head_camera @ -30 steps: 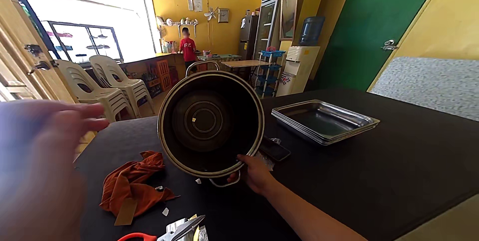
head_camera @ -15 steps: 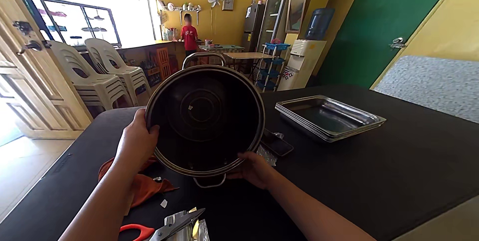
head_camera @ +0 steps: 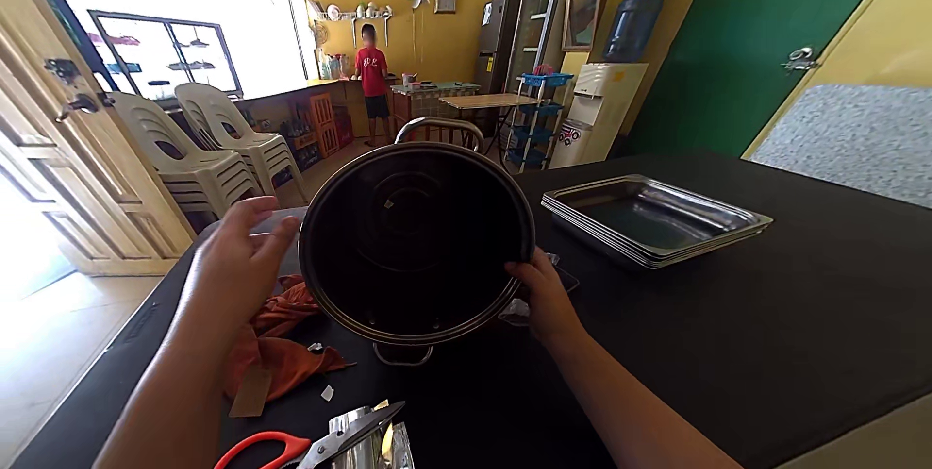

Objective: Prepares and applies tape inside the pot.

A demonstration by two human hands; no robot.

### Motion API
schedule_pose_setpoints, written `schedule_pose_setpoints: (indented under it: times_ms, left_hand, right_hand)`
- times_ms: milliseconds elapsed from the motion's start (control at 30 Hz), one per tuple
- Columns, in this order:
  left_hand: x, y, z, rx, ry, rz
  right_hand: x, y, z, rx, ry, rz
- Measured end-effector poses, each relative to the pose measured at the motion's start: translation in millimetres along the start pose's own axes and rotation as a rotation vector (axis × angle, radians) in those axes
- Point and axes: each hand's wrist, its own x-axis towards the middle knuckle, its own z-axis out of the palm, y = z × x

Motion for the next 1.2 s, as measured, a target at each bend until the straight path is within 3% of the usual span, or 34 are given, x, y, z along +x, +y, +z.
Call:
schedule_pose_setpoints:
  times_ms: [100, 200, 267, 400, 600, 767, 1100, 1200]
  left_hand:
    - [-18, -7, -22, 0.165, -0.025, 0.100]
    - [-52, -40, -33, 0.374, -0.259, 0.217]
    - [-80, -64, -34, 0.442, -0.431, 0.226]
    - [-126, -87, -38, 0.473, -0.620, 0.191]
    - [-147, -108, -22, 0.433, -0.547, 0.180]
    - [-139, -91, -14, 0.587, -0.796, 0.092]
    - [-142, -96, -25, 0.537, -0.886, 0.144]
    - [-145, -100, -22, 0.525, -0.844, 0.135]
  right_hand:
    - [0, -2, -4, -0.031, 0.049, -0.079]
    - [-1, -5, -5, -0.075, 0.084, -0.131]
    - [-3, -8, -6, -0.118, 0.116, -0.152]
    - [-6, -12, -4, -0.135, 0.156, -0.157]
    - [-5, -10, -2, -0.071, 0.203, -0.202]
    - [-3, -11, 0, -0.079, 0.235, -0.168]
    - [-1, -9, -1, -0.117, 0.287, -0.136]
    - [-1, -10, -2, -0.111, 0.283, -0.144]
